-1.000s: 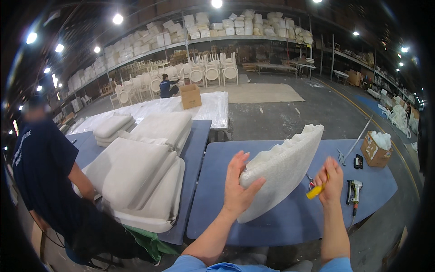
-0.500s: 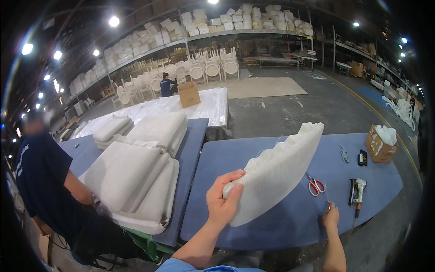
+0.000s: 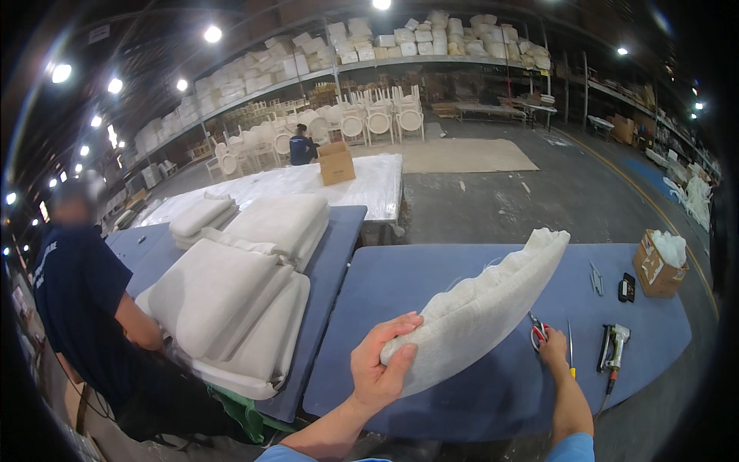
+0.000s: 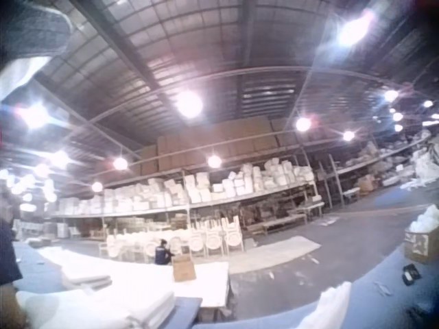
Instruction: The person staples the edge of a white cushion, then uses a screwdriver and scissors to trim excess fabric along the seam. The person stacks the finished cushion with others and repeats the trimming process on a second cushion.
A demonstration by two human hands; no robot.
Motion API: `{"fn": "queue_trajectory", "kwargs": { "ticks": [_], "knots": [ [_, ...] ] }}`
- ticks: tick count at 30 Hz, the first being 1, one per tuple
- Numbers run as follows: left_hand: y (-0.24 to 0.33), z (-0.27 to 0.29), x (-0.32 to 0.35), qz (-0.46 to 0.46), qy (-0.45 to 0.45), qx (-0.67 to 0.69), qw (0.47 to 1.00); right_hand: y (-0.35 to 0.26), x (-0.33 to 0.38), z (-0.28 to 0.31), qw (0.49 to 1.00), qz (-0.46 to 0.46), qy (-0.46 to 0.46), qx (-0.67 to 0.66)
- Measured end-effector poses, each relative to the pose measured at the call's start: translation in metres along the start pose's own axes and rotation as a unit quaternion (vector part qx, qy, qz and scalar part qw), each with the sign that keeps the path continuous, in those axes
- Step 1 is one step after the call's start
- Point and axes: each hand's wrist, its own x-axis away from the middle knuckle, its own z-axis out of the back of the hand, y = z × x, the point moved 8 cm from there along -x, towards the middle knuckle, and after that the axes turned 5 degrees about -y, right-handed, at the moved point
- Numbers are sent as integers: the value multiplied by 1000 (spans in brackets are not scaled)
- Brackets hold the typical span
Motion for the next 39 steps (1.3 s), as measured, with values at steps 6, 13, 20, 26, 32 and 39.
{"fn": "queue_trajectory", "kwargs": {
  "ticks": [6, 13, 20, 26, 32, 39],
  "knots": [
    [-4, -10, -7, 62, 2, 25, 998, 15, -3, 14, 997, -60, -43, 36],
    [18, -35, -2, 40, -1, -2, 999, -5, 51, 0, 991, -60, -111, -55],
    [15, -26, 10, 91, 47, 9, 995, 8, 156, -28, 928, -104, -158, -320],
    [16, -23, 15, 98, 35, 34, 994, -15, 213, -2, 908, -77, -141, -387],
    [9, -24, 19, 116, 17, 79, 990, -54, 240, 74, 901, 20, -48, -431],
    [12, -24, 19, 89, -3, 89, 992, -105, 270, 151, 899, 107, -17, -424]
  ]
}}
